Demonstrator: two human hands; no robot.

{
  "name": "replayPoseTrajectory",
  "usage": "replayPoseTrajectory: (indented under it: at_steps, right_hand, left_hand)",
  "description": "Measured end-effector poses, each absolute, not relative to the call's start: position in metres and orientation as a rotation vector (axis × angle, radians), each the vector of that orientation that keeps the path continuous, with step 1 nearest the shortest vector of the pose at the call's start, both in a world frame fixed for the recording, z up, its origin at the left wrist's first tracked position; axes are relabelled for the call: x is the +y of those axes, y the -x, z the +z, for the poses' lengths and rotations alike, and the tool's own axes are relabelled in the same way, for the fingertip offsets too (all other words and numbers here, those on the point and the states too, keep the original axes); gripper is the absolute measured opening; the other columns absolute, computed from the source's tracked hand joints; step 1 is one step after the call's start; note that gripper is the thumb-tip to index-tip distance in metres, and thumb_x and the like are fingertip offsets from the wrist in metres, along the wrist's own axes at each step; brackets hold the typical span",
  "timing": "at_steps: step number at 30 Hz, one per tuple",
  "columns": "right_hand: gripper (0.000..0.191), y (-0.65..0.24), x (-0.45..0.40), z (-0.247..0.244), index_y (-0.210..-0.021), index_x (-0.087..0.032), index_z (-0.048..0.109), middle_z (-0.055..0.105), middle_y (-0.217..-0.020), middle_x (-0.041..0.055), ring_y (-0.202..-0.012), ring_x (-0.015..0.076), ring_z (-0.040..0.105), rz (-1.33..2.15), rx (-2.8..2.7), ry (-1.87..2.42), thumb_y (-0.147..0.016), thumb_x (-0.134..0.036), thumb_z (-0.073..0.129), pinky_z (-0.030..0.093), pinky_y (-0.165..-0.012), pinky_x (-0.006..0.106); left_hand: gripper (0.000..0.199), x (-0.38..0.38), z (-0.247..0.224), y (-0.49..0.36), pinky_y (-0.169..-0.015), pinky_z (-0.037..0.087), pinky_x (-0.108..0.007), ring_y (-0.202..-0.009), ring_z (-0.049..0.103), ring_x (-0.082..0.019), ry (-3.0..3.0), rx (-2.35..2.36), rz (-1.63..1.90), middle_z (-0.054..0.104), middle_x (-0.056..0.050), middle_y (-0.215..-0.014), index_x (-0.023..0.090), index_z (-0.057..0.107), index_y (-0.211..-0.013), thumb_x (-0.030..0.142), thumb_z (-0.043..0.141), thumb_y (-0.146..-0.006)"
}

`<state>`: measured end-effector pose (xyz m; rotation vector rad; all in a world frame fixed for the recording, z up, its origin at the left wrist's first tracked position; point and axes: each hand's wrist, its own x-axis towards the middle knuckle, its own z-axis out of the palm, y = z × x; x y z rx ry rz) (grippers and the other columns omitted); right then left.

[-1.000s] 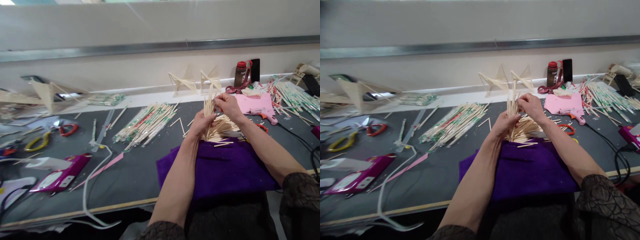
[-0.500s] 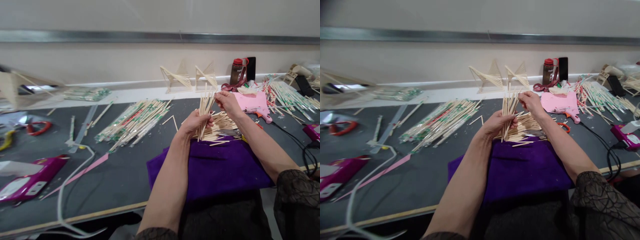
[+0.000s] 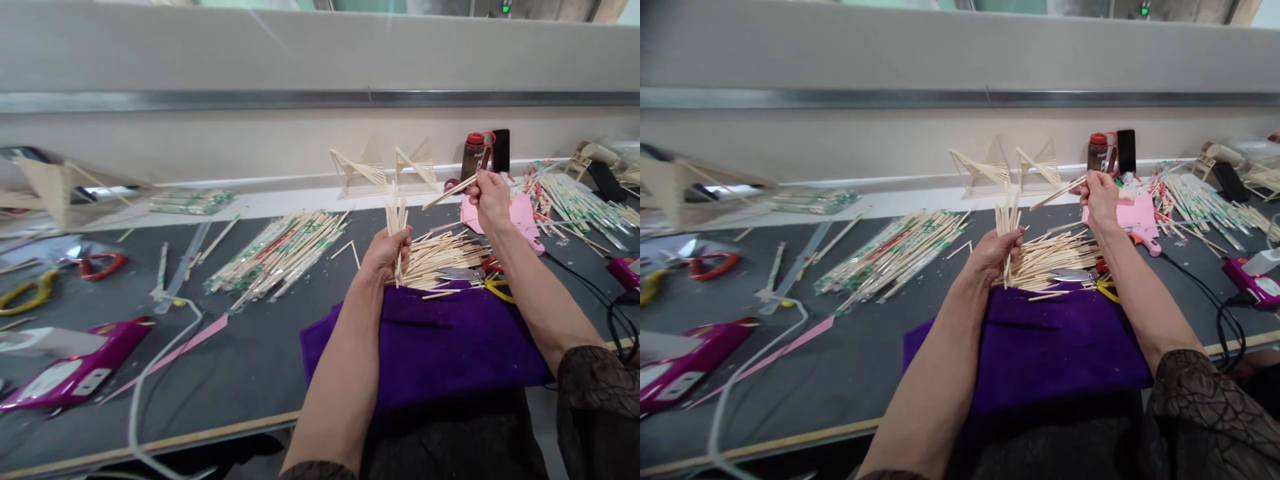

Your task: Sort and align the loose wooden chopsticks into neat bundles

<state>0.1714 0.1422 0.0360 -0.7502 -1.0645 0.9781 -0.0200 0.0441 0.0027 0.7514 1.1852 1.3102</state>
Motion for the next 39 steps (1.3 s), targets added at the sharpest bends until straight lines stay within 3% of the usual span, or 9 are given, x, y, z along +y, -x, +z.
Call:
replayPoseTrajectory:
  at_steps: [3,8,14,22,26,39]
  right_hand:
    - [0.024,-0.170,0.133,0.041,-0.070,-0.019,0.048,0.045,-0.051,-0.0069,-0.042,0.0033,0.041,1.080,-1.116,0.735,-0.086,-0.029,0.062,0.029,-0.035,0.014]
    - [0.021,-0.140,0.111,0.029,-0.066,-0.016,0.053,0.049,-0.051,-0.0059,-0.039,0.0022,0.039,1.319,-1.290,0.874,-0.079,-0.022,0.067,0.027,-0.034,0.014]
    - [0.021,-0.116,0.098,0.012,-0.067,-0.015,0.055,0.049,-0.047,-0.0071,-0.036,0.0027,0.037,1.369,-1.330,0.872,-0.075,-0.027,0.070,0.026,-0.033,0.016]
    - [0.015,-0.120,0.102,0.008,-0.073,-0.014,0.062,0.052,-0.047,-0.0060,-0.038,0.0040,0.040,1.473,-1.311,0.819,-0.073,-0.025,0.071,0.029,-0.035,0.016]
    - [0.011,-0.118,0.101,0.006,-0.076,-0.014,0.062,0.052,-0.047,-0.0069,-0.038,0.0042,0.040,1.349,-1.371,0.812,-0.074,-0.024,0.067,0.030,-0.037,0.016]
    - [0.010,-0.121,0.101,0.013,-0.085,-0.016,0.060,0.053,-0.051,-0.0084,-0.034,0.0024,0.034,1.347,-1.297,0.867,-0.075,-0.018,0.060,0.020,-0.034,0.017]
  left_hand:
    - [0.017,0.047,0.002,0.024,-0.033,0.023,-0.015,-0.030,0.033,-0.002,-0.672,1.135,1.348,0.046,0.008,-0.046,0.015,0.052,-0.070,0.019,0.068,-0.073]
    - [0.029,0.046,0.000,0.024,-0.033,0.019,-0.015,-0.033,0.032,0.000,-0.734,1.060,1.321,0.049,0.007,-0.049,0.012,0.060,-0.077,0.029,0.079,-0.063]
    - [0.030,0.043,-0.002,0.016,-0.038,0.026,-0.018,-0.037,0.041,-0.004,-0.839,1.149,1.321,0.057,0.002,-0.049,0.012,0.061,-0.072,0.019,0.082,-0.051]
    - [0.020,0.041,0.005,0.016,-0.033,0.021,-0.017,-0.034,0.040,-0.004,-0.830,1.148,1.280,0.061,-0.002,-0.051,0.010,0.061,-0.067,0.019,0.077,-0.059]
    - [0.016,0.041,0.004,0.016,-0.033,0.022,-0.017,-0.035,0.042,-0.004,-0.846,1.113,1.243,0.065,-0.006,-0.055,0.010,0.063,-0.068,0.019,0.076,-0.064]
    - [0.019,0.039,0.006,0.015,-0.033,0.020,-0.016,-0.033,0.033,-0.001,-0.795,1.029,1.214,0.057,0.000,-0.046,0.013,0.059,-0.064,0.014,0.077,-0.060]
